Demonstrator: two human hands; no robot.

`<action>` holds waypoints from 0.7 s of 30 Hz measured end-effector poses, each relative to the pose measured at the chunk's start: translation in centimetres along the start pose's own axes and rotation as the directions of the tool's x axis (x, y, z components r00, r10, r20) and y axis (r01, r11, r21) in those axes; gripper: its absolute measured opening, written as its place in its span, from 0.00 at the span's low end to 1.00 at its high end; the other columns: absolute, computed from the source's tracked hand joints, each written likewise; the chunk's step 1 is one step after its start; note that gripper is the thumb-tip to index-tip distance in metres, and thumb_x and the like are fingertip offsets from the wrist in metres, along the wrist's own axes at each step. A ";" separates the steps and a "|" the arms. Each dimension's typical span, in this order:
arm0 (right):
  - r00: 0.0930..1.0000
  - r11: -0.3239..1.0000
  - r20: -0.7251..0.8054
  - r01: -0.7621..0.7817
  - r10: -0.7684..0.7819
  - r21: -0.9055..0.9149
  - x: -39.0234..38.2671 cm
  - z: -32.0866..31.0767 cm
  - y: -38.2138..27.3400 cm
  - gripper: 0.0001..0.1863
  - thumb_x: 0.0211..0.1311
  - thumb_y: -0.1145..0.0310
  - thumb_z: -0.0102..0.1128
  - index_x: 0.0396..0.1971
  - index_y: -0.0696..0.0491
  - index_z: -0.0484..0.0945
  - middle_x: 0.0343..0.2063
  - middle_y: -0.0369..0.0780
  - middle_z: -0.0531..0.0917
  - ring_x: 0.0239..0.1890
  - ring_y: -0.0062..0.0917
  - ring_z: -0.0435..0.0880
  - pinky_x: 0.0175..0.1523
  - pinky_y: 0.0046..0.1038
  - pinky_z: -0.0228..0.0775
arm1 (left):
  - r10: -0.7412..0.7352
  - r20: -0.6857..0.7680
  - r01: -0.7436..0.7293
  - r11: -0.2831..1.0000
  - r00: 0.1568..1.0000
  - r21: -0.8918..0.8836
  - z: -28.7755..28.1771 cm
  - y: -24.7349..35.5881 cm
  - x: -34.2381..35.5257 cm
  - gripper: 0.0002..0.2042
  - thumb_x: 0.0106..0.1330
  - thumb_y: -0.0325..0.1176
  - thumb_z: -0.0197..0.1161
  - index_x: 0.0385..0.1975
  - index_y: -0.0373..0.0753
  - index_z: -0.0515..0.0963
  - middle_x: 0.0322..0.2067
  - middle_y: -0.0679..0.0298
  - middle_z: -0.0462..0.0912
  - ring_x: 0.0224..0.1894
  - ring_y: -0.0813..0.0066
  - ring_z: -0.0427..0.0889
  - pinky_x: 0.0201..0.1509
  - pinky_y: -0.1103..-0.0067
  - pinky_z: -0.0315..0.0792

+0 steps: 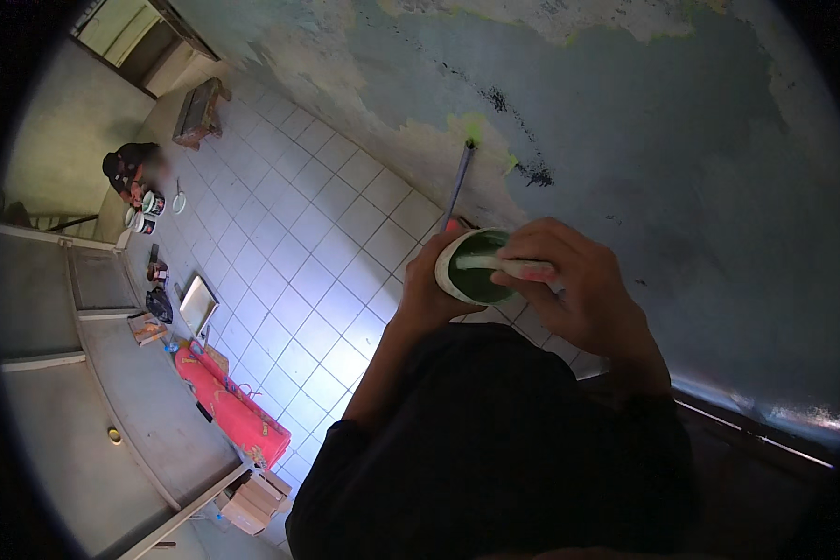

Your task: The person paints a ceiling using a brush, dipping it into a container of green paint and applying it to various sections of the surface.

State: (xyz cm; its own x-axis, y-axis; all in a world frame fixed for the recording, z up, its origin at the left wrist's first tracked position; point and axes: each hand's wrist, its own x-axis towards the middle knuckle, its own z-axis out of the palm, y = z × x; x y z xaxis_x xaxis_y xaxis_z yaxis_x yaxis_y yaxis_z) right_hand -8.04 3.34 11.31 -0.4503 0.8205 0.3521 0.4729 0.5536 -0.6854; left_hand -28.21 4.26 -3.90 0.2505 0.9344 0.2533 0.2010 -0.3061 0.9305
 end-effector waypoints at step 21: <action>0.990 0.953 -0.017 0.130 -0.140 -0.272 1.3 2.6 2.4 0.08 0.61 0.70 0.71 0.34 0.56 0.80 0.27 0.41 0.84 0.30 0.30 0.82 0.33 0.31 0.75 | -0.091 0.025 0.091 0.995 0.996 -0.027 -0.3 -0.3 0.1 0.42 0.38 0.32 0.87 0.59 0.40 0.73 0.50 0.58 0.85 0.52 0.63 0.86 0.57 0.70 0.79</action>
State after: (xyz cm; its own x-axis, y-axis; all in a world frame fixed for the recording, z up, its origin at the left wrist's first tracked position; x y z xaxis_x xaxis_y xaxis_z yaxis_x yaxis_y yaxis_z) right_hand -9.45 5.34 8.41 -0.4993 0.7373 0.4551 0.5986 0.6733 -0.4340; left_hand -28.56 4.55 -4.07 0.2551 0.9534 0.1609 0.1970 -0.2142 0.9567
